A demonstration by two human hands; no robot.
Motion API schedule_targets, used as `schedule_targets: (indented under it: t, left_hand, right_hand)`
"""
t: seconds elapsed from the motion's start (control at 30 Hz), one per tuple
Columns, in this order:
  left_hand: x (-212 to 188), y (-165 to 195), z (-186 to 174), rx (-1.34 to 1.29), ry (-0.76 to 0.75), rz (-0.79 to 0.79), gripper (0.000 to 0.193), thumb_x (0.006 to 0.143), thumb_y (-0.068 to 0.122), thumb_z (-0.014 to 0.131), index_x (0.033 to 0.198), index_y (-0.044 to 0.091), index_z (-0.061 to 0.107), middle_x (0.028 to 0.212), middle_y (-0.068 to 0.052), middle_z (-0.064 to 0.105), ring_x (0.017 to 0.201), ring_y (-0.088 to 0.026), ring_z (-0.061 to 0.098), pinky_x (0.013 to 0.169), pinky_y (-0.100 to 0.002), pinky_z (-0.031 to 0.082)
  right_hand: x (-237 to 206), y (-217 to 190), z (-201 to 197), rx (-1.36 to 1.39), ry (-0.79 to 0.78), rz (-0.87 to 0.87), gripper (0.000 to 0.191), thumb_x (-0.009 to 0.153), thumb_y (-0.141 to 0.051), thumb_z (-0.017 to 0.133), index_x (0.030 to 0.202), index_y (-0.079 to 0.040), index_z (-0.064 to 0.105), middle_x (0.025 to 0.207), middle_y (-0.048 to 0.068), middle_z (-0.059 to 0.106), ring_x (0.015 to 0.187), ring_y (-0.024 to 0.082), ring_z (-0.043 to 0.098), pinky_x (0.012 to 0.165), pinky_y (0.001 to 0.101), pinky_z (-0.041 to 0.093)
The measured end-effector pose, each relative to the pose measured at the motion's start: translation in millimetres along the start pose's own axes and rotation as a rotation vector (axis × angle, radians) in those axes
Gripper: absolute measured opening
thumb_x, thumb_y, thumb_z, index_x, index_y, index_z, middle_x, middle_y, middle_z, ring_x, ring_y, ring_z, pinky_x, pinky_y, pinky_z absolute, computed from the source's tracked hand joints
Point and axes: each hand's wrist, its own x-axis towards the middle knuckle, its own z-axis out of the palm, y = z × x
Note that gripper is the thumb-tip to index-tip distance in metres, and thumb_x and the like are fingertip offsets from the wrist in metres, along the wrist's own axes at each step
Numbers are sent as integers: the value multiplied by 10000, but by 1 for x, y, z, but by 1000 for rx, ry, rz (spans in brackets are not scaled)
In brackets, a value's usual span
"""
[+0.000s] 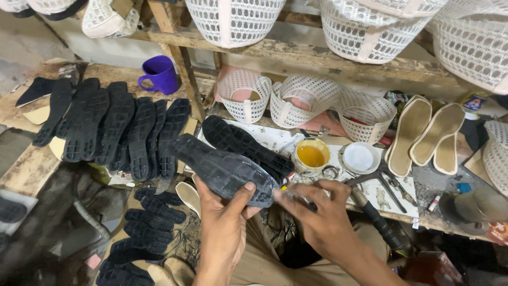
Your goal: The person sits on the floor of a shoe workshop and applies adhesive by hand to the textured underside of rubber shoe soles, rubbing the glue over the sole surface with their fingers, then places the coated sole on a wooden shelf with other finished soles and picks up the next one.
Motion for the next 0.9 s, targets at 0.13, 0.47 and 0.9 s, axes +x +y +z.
schedule_targets:
  t: [0.13, 0.47, 0.9]
  left_hand:
    - [-2, -3, 8, -27, 32, 57, 757, 849, -90, 638, 1428, 234, 273, 1106, -76, 642, 900, -162, 695, 632, -306, 616]
    - [1, -5, 13, -58, 66, 89, 760, 827, -98, 656, 1395, 238, 281, 1142, -80, 613, 894, -156, 684, 601, -288, 605]
    - [-2, 27, -2, 548, -22, 198, 743, 845, -6, 736, 1529, 107, 471, 991, -118, 833, 749, -145, 768, 535, -268, 516]
  right_hand:
    - [-1, -3, 1, -127, -14, -80, 581, 812, -28, 662, 1332, -287, 688, 1211, -71, 630, 1069, 223, 454, 960, 432, 313]
    - [-4, -20, 2, -191, 39, -23, 545, 808, -72, 644, 1324, -240, 700, 1217, -36, 585, 1076, 256, 420, 969, 458, 269]
    - [11, -13, -31, -81, 82, 236, 640, 742, 108, 688, 1299, -207, 705, 1252, 53, 607, 1150, 272, 418, 1028, 415, 292]
